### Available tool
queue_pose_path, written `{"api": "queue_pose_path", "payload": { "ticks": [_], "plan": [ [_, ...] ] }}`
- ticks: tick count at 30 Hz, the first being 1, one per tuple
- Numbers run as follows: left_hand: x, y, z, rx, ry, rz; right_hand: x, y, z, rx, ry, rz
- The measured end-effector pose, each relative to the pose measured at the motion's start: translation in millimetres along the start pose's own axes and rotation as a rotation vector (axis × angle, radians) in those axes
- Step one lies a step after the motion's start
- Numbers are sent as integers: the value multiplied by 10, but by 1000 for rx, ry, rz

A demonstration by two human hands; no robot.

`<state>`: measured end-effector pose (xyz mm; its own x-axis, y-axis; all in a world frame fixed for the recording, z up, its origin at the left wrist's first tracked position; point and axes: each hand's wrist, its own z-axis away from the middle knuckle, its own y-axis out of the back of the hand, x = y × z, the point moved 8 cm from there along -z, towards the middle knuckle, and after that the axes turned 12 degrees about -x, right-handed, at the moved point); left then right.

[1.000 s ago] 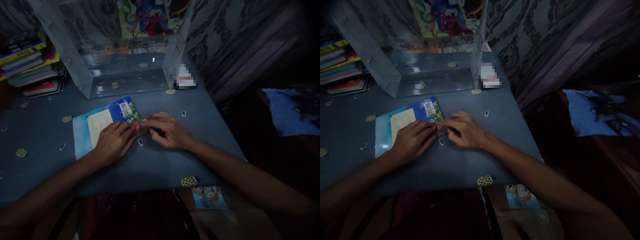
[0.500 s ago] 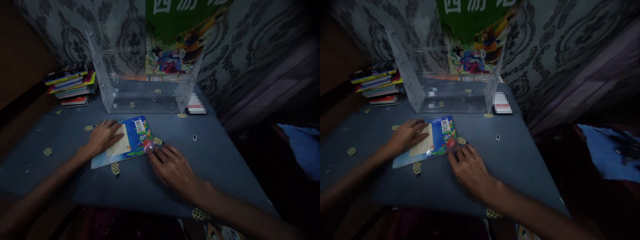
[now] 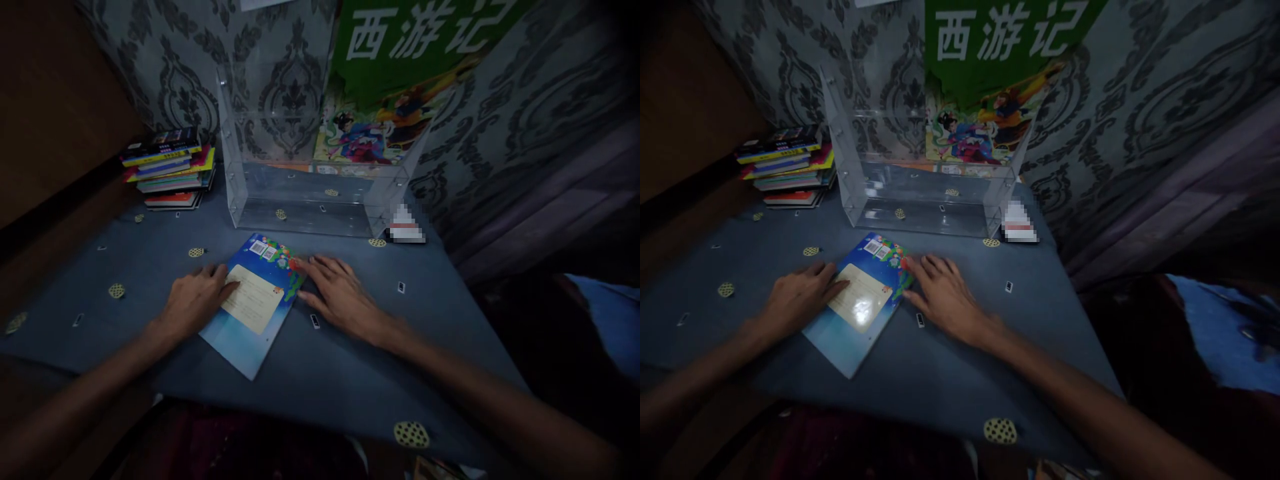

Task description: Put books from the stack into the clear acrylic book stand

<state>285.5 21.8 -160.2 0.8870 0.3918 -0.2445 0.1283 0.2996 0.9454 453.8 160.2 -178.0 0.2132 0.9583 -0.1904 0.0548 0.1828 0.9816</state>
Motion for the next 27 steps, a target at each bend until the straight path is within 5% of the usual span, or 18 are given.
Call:
{"api": "queue_pose_path", "payload": {
  "ticks": [7, 11, 18, 27],
  "plan": [
    [136, -55, -20, 3, -60, 98, 365, -113, -372, -31, 49, -107],
    [269, 96, 62, 145, -98, -5, 439, -133, -397, -4, 52, -150],
    [1102, 179, 551, 290, -735, 59, 450, -156, -364, 47, 61, -171],
    [1197, 190, 737, 473, -823, 45, 457, -176, -359, 47, 43, -150]
  ]
}}
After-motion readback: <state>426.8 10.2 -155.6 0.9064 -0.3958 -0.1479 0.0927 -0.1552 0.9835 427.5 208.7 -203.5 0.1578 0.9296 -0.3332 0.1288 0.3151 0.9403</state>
